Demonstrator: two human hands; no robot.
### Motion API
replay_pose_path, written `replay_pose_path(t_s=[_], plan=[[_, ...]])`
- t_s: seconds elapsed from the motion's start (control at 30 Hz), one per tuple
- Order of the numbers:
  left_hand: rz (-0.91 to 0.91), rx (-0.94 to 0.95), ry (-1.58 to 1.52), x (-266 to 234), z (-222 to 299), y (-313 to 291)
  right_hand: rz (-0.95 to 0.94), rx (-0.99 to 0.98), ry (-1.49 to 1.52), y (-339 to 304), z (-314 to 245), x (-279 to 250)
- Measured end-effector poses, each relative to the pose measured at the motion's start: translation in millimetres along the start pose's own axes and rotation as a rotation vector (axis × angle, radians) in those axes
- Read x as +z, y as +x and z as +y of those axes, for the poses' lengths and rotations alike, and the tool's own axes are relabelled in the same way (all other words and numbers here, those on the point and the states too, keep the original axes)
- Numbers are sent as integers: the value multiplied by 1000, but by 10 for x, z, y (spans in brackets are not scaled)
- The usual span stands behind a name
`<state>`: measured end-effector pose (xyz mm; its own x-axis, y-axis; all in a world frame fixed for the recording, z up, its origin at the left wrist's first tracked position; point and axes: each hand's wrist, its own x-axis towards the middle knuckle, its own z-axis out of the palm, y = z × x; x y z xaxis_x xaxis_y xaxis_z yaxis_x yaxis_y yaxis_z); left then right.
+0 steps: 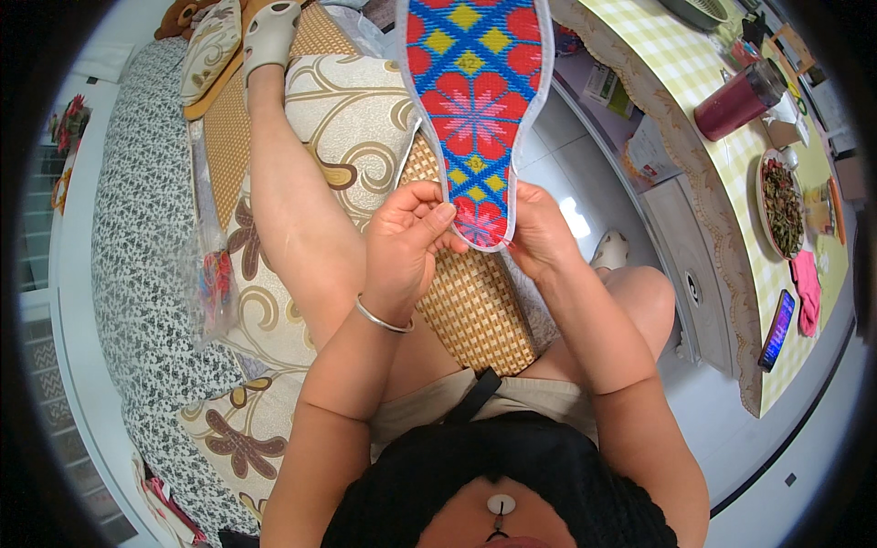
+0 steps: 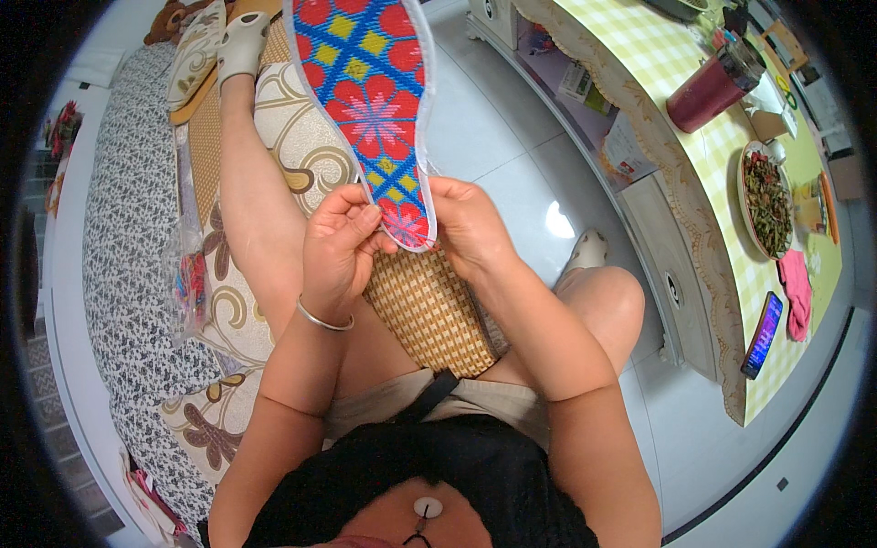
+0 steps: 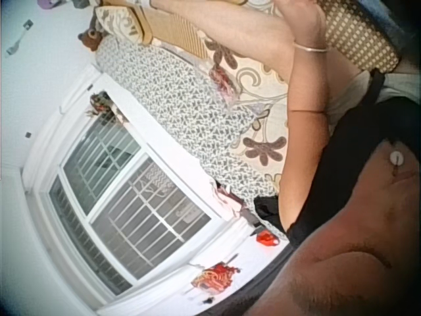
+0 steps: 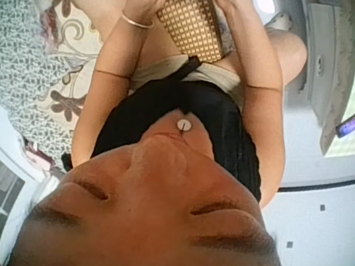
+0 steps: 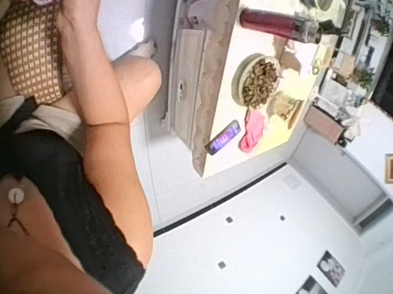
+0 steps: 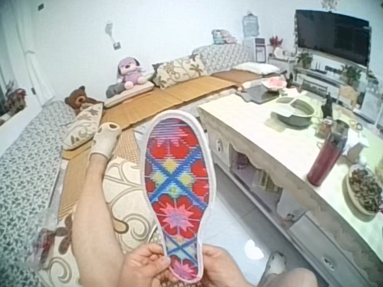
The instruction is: The person is sewing a colorful pattern onto a shoe insole by hand using a needle.
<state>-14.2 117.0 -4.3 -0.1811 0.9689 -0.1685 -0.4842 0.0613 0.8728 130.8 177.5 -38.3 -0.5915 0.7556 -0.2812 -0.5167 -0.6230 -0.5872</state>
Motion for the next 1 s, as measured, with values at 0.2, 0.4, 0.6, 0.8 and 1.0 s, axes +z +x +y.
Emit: replay_pose_path(t_s=[0.2, 0.4, 0.6, 0.8, 1.0], plan=[[25, -39, 85, -25, 0, 8, -72, 58, 382, 64, 109, 49], [-57, -55, 165, -48, -8, 14, -10, 48, 444, 51, 123, 53], [-19, -43, 132, -19, -5, 18, -137, 27, 335, 5, 34, 123], [-102, -35, 173, -60, -28, 20, -161, 31, 465, 30, 94, 42], [-91, -71, 60, -41, -27, 71, 35, 23, 526, 34, 104, 80]])
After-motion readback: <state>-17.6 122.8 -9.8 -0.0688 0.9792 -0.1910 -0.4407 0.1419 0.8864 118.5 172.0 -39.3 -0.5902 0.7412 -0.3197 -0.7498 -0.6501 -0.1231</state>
